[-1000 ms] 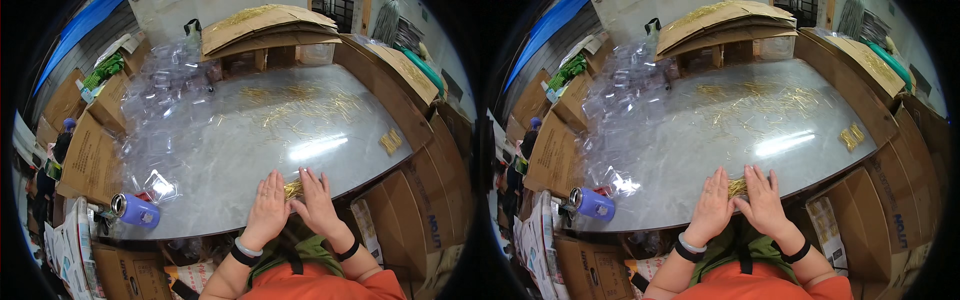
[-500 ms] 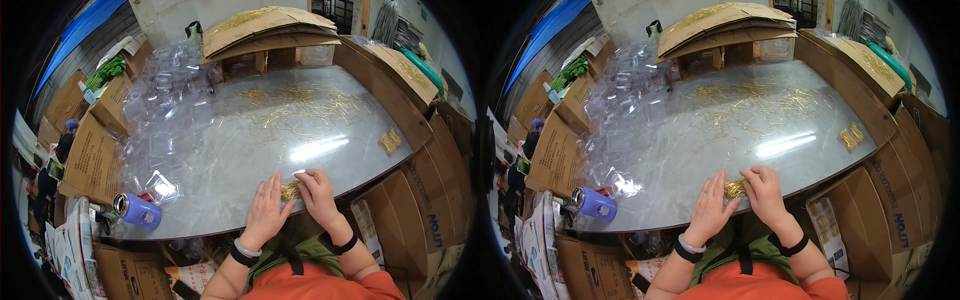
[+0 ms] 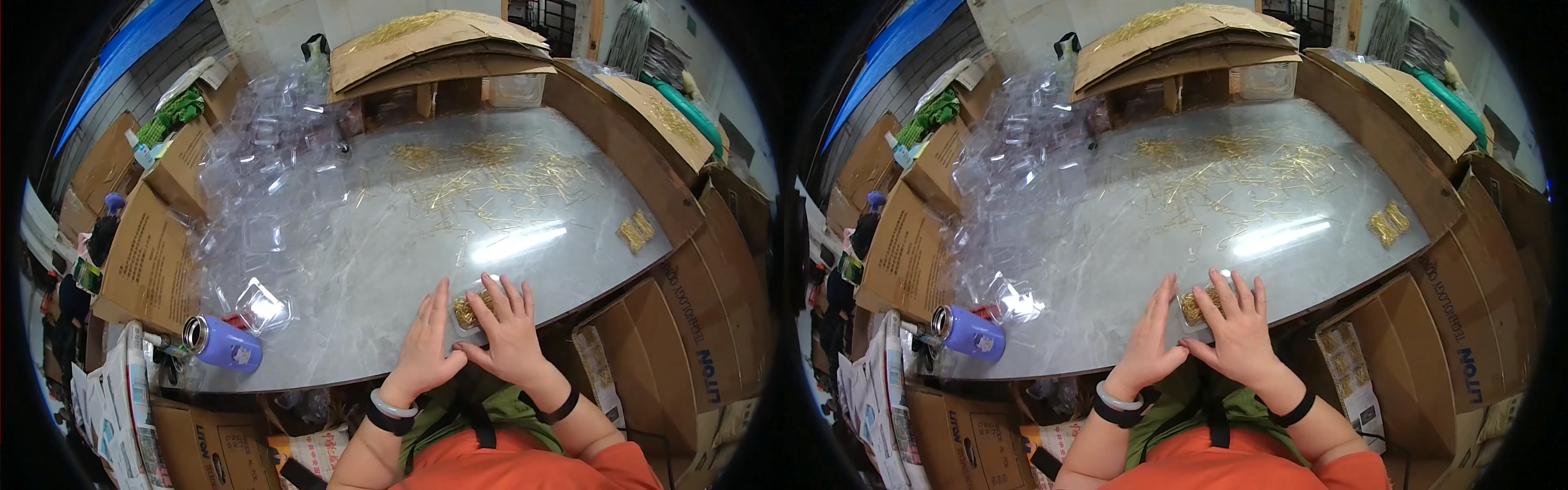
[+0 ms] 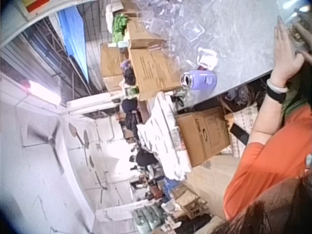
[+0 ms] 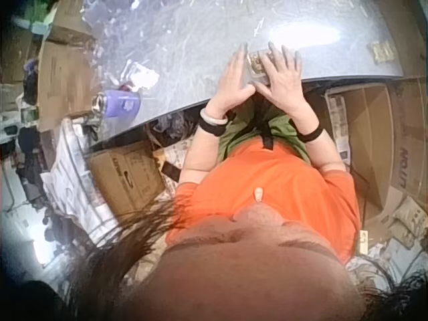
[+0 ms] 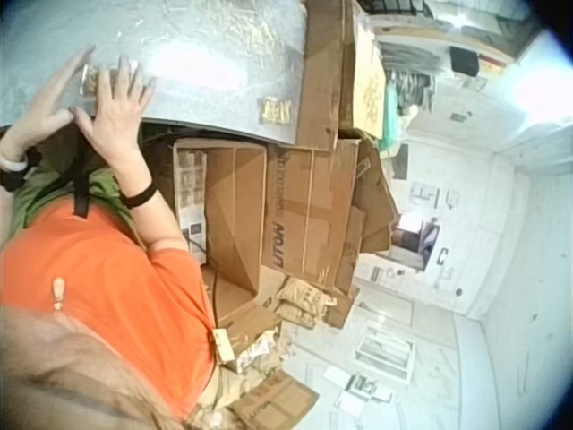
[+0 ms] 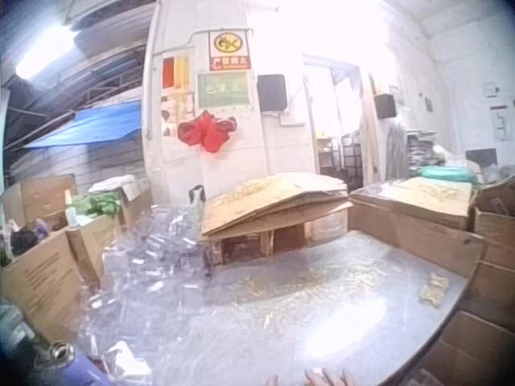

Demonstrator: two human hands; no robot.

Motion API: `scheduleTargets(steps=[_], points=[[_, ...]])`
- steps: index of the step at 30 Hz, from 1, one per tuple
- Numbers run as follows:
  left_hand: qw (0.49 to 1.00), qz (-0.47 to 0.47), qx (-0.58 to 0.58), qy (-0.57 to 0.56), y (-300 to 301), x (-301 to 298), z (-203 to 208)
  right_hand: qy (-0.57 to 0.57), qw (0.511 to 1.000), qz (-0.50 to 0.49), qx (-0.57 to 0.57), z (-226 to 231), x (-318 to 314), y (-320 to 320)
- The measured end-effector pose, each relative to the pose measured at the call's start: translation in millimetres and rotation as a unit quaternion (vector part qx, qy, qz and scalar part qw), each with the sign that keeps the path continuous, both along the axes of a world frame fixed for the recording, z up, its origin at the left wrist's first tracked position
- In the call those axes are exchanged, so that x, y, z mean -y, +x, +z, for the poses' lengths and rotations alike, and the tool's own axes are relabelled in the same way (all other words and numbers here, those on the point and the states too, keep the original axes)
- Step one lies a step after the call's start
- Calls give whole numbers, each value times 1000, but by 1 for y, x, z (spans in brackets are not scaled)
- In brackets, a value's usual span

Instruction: Packaging small gold-colored metal fasteners into plastic bags on a work table.

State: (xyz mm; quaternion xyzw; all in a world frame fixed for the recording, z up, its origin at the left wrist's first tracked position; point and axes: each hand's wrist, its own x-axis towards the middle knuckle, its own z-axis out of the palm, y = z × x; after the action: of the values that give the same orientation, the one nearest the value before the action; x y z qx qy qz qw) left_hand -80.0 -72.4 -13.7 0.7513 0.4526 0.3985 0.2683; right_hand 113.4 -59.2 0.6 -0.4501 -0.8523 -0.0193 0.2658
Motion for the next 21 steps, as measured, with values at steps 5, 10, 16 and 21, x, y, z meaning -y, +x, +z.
scheduleTargets(steps=[5,10,16,21], points=[[991,-28,123,-33,-6,2,-3,-1,994,-47,-103,-6,-24,-15],[980,1,196,-27,-5,3,-6,-16,993,-27,-115,14,-32,-6],[971,1,233,-57,-2,6,-2,5,999,-26,-43,7,-32,-1],[979,15,201,-41,-3,7,-2,21,999,-41,-8,-1,-33,-5]])
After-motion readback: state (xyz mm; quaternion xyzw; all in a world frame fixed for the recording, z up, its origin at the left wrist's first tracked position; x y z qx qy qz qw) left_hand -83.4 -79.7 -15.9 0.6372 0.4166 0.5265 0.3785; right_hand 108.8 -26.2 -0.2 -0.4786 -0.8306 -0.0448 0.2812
